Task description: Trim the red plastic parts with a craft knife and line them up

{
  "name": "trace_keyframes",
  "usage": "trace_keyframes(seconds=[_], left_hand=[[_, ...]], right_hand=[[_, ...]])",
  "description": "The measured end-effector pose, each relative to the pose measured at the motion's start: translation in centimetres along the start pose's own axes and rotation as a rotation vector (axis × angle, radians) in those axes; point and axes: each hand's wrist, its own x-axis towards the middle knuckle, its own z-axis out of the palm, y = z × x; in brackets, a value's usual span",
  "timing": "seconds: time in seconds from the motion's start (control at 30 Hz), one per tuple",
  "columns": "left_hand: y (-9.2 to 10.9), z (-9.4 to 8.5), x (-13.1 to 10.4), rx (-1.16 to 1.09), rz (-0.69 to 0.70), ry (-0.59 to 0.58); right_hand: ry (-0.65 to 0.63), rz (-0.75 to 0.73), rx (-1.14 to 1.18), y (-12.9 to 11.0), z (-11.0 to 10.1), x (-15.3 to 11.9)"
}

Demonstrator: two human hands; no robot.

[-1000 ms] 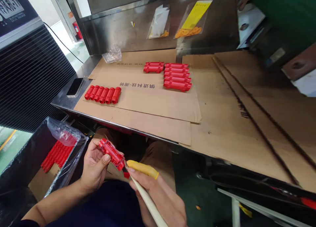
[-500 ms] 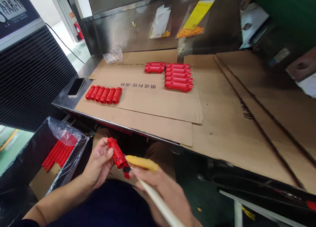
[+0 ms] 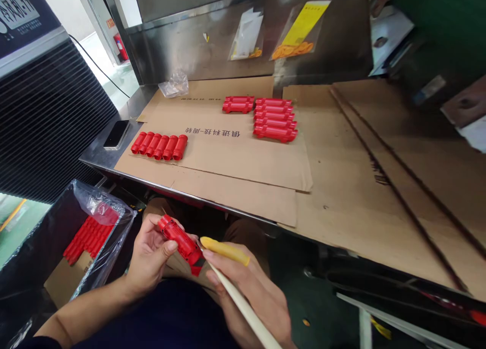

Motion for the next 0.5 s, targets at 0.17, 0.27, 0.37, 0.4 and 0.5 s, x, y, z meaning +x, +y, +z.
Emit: trace_keyframes(seconds=[0.17,0.27,0.37,0.4,0.5], left_hand=[[0.4,0.4,-0.3,0.086,0.002,-0.024],[0.3,0.4,-0.4,0.094,0.003,-0.022],[0.1,0.3,-0.4,0.105,0.004,-0.016],[0.0,0.3,-0.4,0.103,0.004,-0.015],[-0.1,0.3,-0.3,0.083,0.009,-0.034]], right_hand=[[-0.007,-0.112,0.101,-0.1,1.4,0.8],[0.008,-0.119,0.106,-0.2,1.7,0.9],[0.004,-0.117,0.097,-0.1,1.7,0.9],[-0.001,-0.116,0.098,-0.1,1.7,0.8],[-0.006,-0.123,0.104,0.0,1.6,0.8]])
